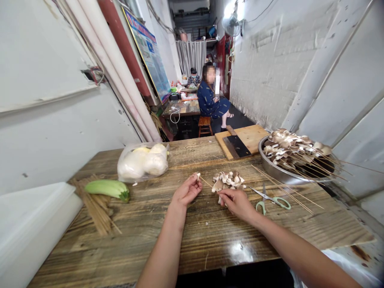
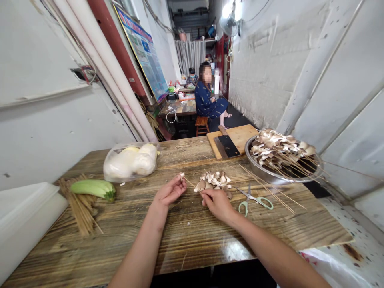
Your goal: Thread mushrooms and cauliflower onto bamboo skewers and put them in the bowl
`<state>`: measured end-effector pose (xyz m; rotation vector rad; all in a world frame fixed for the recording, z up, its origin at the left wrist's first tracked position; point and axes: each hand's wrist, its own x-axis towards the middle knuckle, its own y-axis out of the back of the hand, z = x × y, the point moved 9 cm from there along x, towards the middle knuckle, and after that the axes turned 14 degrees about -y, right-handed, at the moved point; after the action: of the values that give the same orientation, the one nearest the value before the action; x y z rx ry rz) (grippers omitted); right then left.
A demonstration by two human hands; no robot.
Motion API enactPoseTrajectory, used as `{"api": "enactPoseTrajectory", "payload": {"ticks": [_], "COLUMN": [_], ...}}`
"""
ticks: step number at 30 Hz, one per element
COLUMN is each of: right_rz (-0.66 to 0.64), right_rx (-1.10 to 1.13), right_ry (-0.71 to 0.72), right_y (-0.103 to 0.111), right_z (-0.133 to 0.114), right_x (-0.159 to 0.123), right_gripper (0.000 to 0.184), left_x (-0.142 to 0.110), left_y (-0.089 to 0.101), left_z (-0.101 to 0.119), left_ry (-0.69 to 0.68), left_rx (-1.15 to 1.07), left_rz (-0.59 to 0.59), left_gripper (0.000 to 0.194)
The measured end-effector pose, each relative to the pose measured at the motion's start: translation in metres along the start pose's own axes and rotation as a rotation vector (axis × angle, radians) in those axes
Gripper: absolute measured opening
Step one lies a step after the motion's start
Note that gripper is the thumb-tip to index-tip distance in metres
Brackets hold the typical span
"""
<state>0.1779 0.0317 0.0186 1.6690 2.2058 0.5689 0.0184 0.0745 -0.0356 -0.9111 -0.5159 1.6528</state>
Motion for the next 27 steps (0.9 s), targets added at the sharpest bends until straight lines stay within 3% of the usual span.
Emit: {"api": "enactPoseTrajectory", "payload": {"ticks": [8, 15, 21, 23, 27], "right_rz": [0.04, 0.071, 0.092, 0.124, 0.248], "right_rx": [0.004, 0.037, 0.067, 0.099, 0.242], "right_ry": [0.014, 0.028, 0.017, -0.019, -0.104], "right_y": [0.0, 0.005, 0.008, 0.016, 0.044], "right_z": [0.0, -0.004, 0.001, 0.006, 0.014], "right_x": [0.0, 0.0, 0.001, 0.004, 0.009], "right_gripper": [0.028, 0.028, 0.027, 0.025, 0.03], "left_x": [-0.001, -0.015, -0.022, -0.02, -0.015], "left_y": [-0.005, -0.026, -0.034, -0.033, -0.018], "left_z": [-0.002, -0.026, -0.036, -0.028, 0.012], "left_ry": [-0.04, -0.011, 0.034, -0.03, -0.446], "left_rx": [0.075, 0.168, 0.16, 0.204, 0.557], "left_rz": [-0.073, -0.227, -0.244, -0.221, -0.043], "left_gripper": [0.017, 0.019, 0.019, 0.021, 0.017]}}
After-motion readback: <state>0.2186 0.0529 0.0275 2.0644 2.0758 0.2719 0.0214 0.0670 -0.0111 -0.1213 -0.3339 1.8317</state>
